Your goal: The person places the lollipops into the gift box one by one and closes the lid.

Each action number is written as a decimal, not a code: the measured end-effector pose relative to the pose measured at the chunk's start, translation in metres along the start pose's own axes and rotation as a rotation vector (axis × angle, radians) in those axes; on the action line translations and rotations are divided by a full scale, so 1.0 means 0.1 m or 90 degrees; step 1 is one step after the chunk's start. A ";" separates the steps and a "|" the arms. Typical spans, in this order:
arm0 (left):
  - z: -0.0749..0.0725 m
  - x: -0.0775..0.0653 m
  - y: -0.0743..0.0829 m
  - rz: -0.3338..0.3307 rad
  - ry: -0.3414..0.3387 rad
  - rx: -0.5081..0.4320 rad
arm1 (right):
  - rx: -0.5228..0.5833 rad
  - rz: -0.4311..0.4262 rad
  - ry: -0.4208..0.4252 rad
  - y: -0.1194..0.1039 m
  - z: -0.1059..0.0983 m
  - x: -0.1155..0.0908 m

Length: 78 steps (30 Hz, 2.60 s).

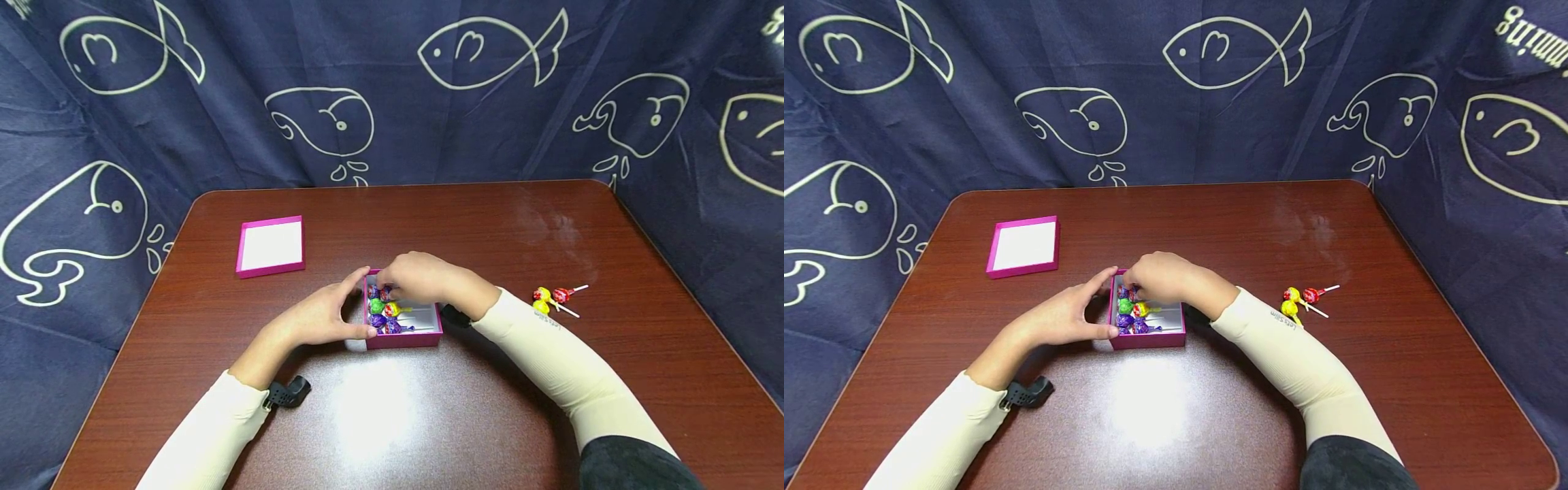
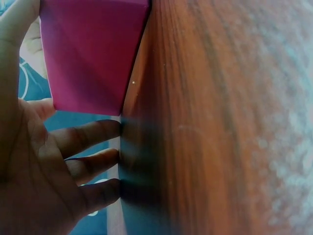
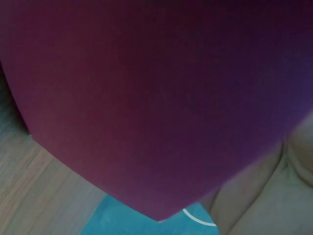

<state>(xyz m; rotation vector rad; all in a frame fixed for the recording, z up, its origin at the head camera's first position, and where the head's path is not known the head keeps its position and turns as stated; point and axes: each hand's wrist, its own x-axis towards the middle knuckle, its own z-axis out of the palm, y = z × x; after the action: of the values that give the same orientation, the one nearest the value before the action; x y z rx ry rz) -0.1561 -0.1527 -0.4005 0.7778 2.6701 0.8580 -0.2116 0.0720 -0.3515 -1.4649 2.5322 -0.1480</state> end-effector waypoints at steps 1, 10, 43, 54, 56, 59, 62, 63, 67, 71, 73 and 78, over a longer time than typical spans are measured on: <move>0.00 0.00 0.00 0.000 0.000 -0.001 | 0.001 0.000 0.000 0.00 0.00 0.00; -0.01 0.00 0.01 0.002 -0.003 -0.005 | 0.022 0.005 -0.006 0.00 -0.01 -0.04; -0.01 0.00 0.02 -0.011 -0.004 0.002 | 0.209 0.019 0.218 0.35 -0.22 -0.86; 0.00 0.01 0.02 -0.008 -0.001 0.002 | 0.182 0.164 0.248 0.64 -0.16 -1.61; 0.00 0.01 0.02 -0.007 -0.002 0.001 | 0.189 0.199 0.237 0.65 -0.13 -1.71; 0.00 0.00 0.02 -0.005 -0.001 -0.001 | 0.201 0.242 0.222 0.66 -0.08 -1.85; 0.00 0.00 0.02 -0.003 -0.001 0.000 | 0.193 0.265 0.213 0.68 -0.02 -1.97; 0.00 0.00 0.02 -0.003 0.000 0.001 | 0.191 0.270 0.209 0.69 0.00 -2.00; 0.00 0.00 0.02 -0.005 -0.001 0.004 | 0.179 0.287 0.197 0.72 0.10 -2.11; 0.00 0.00 0.02 -0.005 -0.003 0.004 | 0.180 0.294 0.201 0.74 0.19 -2.20; 0.00 0.00 0.02 -0.005 -0.004 0.002 | 0.183 0.294 0.203 0.74 0.23 -2.24; 0.00 0.00 0.03 -0.006 -0.005 0.000 | 0.182 0.306 0.192 0.75 0.31 -2.34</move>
<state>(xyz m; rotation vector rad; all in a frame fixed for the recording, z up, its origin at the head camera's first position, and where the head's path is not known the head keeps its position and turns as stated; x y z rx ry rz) -0.1551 -0.1508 -0.3990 0.7668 2.6638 0.8512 -0.1548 0.3123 -0.3646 -0.7506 2.8619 -0.6593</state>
